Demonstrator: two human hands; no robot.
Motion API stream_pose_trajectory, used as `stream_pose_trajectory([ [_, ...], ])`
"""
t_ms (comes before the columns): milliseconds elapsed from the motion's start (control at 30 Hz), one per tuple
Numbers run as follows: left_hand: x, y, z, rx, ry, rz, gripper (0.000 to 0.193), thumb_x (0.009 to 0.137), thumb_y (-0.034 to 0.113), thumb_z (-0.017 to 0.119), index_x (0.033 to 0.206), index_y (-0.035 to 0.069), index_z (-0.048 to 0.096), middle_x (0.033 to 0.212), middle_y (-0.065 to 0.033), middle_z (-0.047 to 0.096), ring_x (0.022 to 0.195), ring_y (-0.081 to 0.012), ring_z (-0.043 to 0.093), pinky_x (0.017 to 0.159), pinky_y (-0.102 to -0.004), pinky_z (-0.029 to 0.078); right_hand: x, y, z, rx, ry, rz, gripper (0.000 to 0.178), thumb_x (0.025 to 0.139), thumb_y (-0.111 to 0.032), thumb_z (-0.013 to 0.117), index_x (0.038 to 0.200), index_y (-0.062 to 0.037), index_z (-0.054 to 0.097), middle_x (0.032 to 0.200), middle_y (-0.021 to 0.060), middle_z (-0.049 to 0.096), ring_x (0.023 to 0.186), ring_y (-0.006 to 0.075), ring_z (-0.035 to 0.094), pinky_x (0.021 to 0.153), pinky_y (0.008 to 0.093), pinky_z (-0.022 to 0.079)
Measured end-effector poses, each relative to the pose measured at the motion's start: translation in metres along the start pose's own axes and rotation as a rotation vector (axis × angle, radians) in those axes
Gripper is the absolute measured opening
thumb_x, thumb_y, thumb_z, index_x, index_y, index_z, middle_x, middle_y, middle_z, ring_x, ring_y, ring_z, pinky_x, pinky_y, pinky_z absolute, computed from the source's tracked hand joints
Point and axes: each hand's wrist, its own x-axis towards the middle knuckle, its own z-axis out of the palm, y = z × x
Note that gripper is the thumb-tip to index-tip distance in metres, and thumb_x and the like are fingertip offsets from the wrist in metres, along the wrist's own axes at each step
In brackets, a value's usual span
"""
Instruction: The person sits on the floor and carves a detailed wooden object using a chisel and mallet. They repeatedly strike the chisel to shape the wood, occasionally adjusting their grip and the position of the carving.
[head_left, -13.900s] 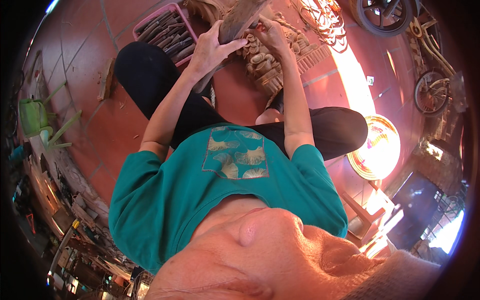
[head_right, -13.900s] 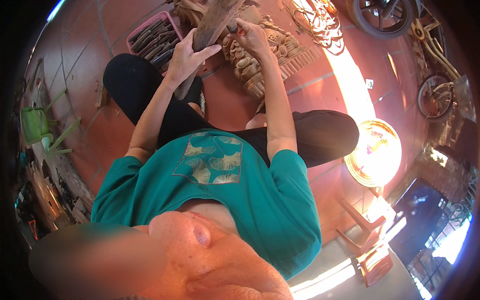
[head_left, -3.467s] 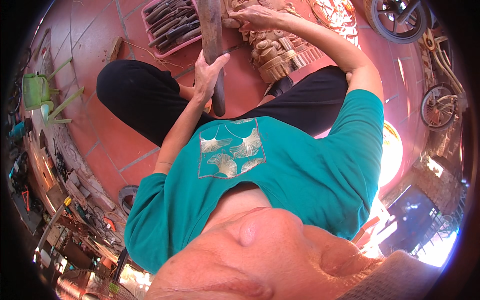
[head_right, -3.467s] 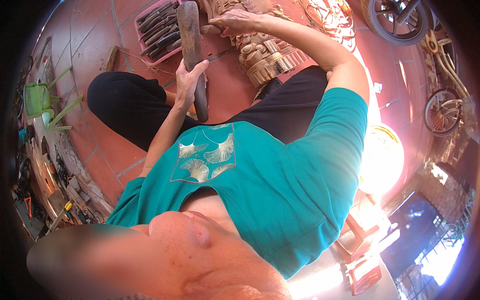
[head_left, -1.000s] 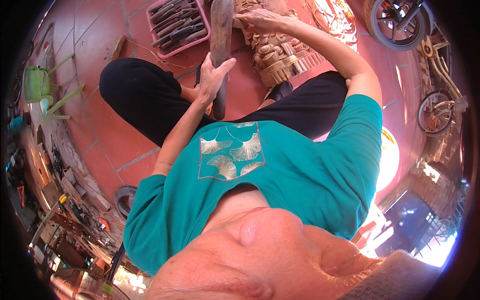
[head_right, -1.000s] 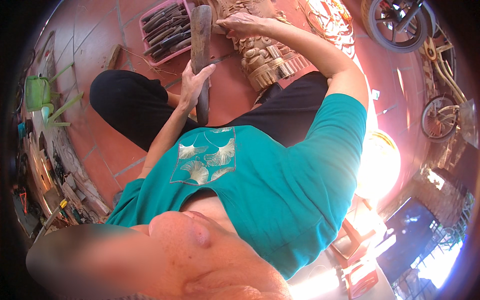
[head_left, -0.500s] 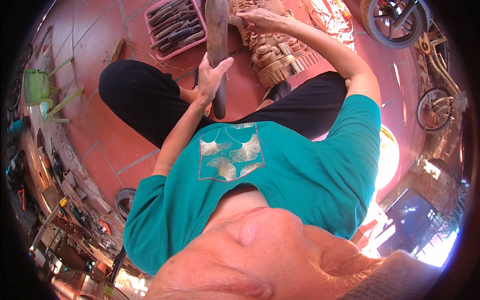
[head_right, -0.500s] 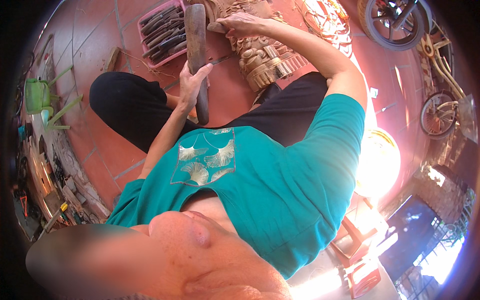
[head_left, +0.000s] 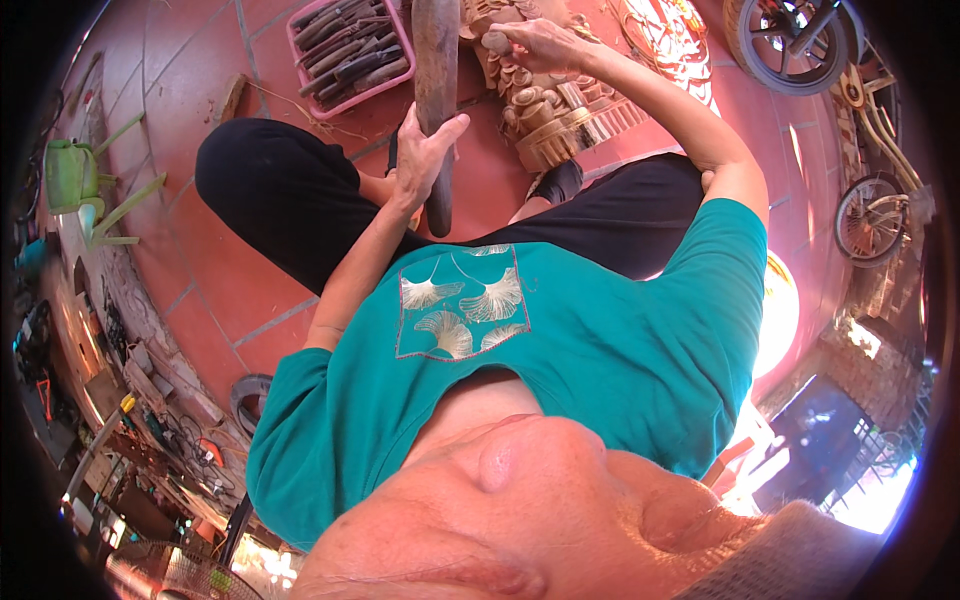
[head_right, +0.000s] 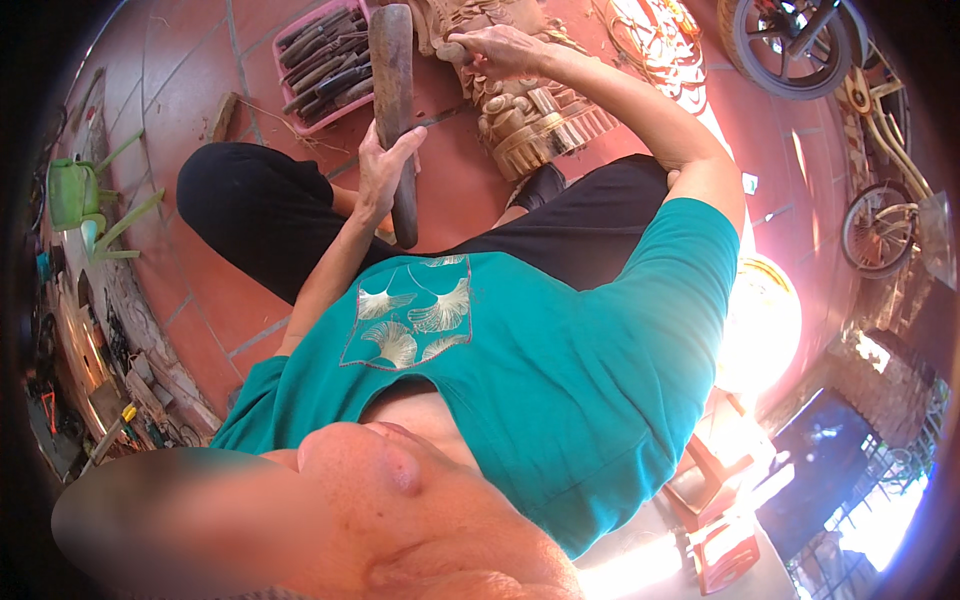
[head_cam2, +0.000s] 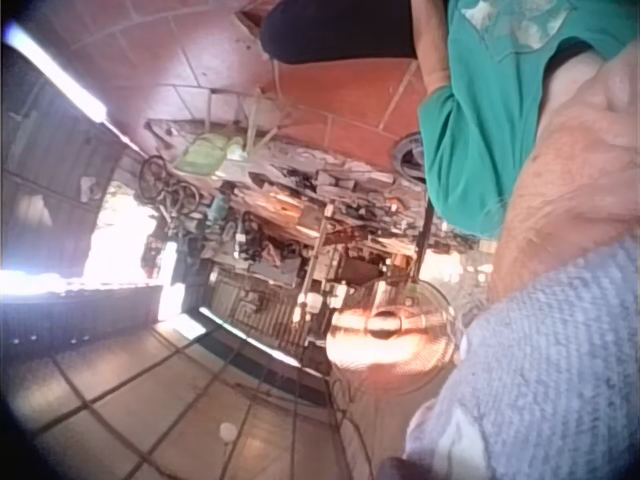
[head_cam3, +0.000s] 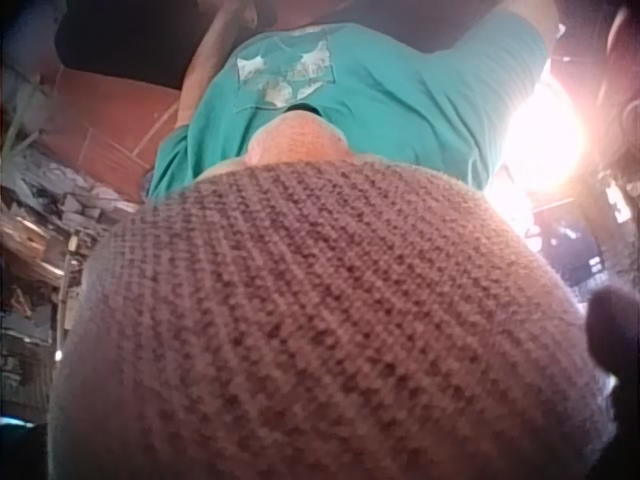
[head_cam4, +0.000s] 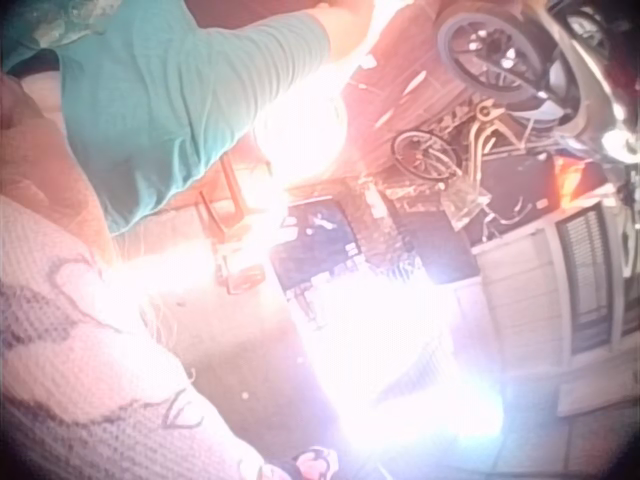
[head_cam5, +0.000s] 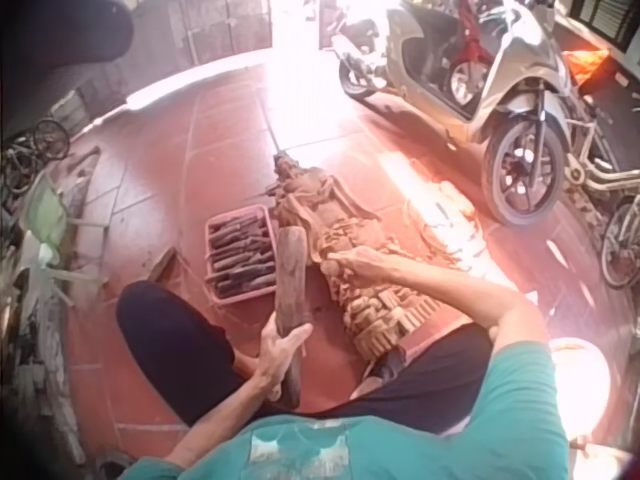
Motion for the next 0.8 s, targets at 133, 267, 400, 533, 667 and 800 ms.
stream_pose_trajectory([
  [133,0.0,0.0,0.0,0.012,-0.002,-0.008,0.03,0.093,0.016,0.075,0.112,0.002,0.056,0.077,-0.0009,0.058,0.057,-0.0097,0.058,0.051,-0.0258,0.047,0.01,0.004,-0.006,-0.025,0.153,-0.162,0.038,0.09,-0.019,0.076,0.122,-0.0094,0.059,0.086,0.0151,0.068,0.081,0.037,0.07,0.068,0.0454,0.055],
  [267,-0.001,-0.001,0.001,0.047,-0.005,-0.012,0.031,0.093,0.016,0.075,0.113,0.002,0.057,0.078,-0.0009,0.059,0.057,-0.0099,0.058,0.052,-0.0264,0.047,0.011,0.003,-0.011,0.031,0.009,-0.063,0.036,0.089,-0.018,0.076,0.12,-0.0089,0.058,0.087,0.0152,0.068,0.081,0.0377,0.069,0.069,0.0462,0.054],
  [400,-0.001,-0.004,0.001,0.058,-0.007,-0.01,0.03,0.093,0.016,0.075,0.114,0.002,0.058,0.078,-0.0006,0.059,0.058,-0.0097,0.058,0.052,-0.0261,0.047,0.01,-0.001,-0.014,0.052,-0.063,-0.015,0.035,0.088,-0.017,0.076,0.117,-0.0084,0.058,0.088,0.0153,0.067,0.082,0.0384,0.069,0.069,0.047,0.053],
  [533,-0.001,-0.003,0.001,0.051,-0.006,-0.008,0.031,0.093,0.016,0.075,0.115,0.002,0.058,0.078,-0.0005,0.059,0.058,-0.0097,0.058,0.053,-0.0259,0.047,0.011,-0.003,-0.015,0.056,-0.085,-0.001,0.034,0.087,-0.016,0.075,0.114,-0.0079,0.057,0.089,0.0154,0.067,0.083,0.0391,0.068,0.069,0.0478,0.052],
  [667,-0.002,-0.004,0.0,0.079,-0.009,-0.026,0.032,0.093,0.016,0.075,0.116,0.001,0.058,0.078,-0.0005,0.059,0.058,-0.0097,0.058,0.053,-0.026,0.047,0.01,-0.005,-0.015,0.061,-0.102,0.016,0.032,0.086,-0.015,0.075,0.112,-0.0074,0.056,0.09,0.0155,0.066,0.083,0.0397,0.067,0.069,0.0486,0.051],
  [800,-0.01,0.0,0.001,0.097,-0.014,-0.037,0.034,0.093,0.016,0.075,0.118,0.0,0.058,0.079,-0.0008,0.059,0.059,-0.0096,0.058,0.053,-0.026,0.048,0.01,-0.011,-0.015,0.072,-0.106,0.039,0.031,0.086,-0.014,0.075,0.109,-0.0069,0.055,0.092,0.0156,0.066,0.084,0.0404,0.067,0.07,0.0493,0.05],
])
